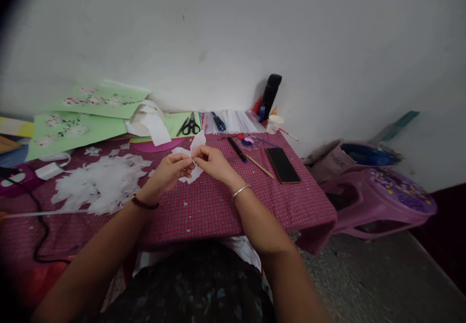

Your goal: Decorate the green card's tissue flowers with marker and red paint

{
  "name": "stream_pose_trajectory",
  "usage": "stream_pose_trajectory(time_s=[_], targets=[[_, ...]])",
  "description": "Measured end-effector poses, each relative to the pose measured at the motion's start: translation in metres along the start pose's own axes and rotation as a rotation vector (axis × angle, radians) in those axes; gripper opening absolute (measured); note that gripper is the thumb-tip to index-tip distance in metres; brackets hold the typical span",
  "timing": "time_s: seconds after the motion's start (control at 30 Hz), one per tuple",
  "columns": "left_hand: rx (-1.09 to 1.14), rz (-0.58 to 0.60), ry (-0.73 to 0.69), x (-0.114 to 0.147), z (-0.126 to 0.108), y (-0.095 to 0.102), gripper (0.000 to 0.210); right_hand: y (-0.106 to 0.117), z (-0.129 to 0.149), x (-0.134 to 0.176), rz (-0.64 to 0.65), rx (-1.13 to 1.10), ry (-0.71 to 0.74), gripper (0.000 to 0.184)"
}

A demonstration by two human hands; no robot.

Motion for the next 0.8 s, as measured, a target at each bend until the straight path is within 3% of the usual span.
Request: stream_pose_trajectory(time_s=[0.23,0.8], targets=[[0.090,0.007,0.102,0.001,0.006,0.000,0.027,0.009,0.016,0.004,-0.150,0.372,0.163,0.015],[-0.003,-0.050,0.097,-0.001,0.008,0.004,0.015,0.005,0.018,0.006,-0.107,0.445,0.160,0.015]])
Point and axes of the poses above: each hand's wrist, its own x-axis away from the middle knuckle, its own y-axis out of the back of the hand, z = x × y, the point moved 7 cm from there along -x, towards the middle knuckle, and after that the axes turned 15 degrees about x, right-handed, at the moved point
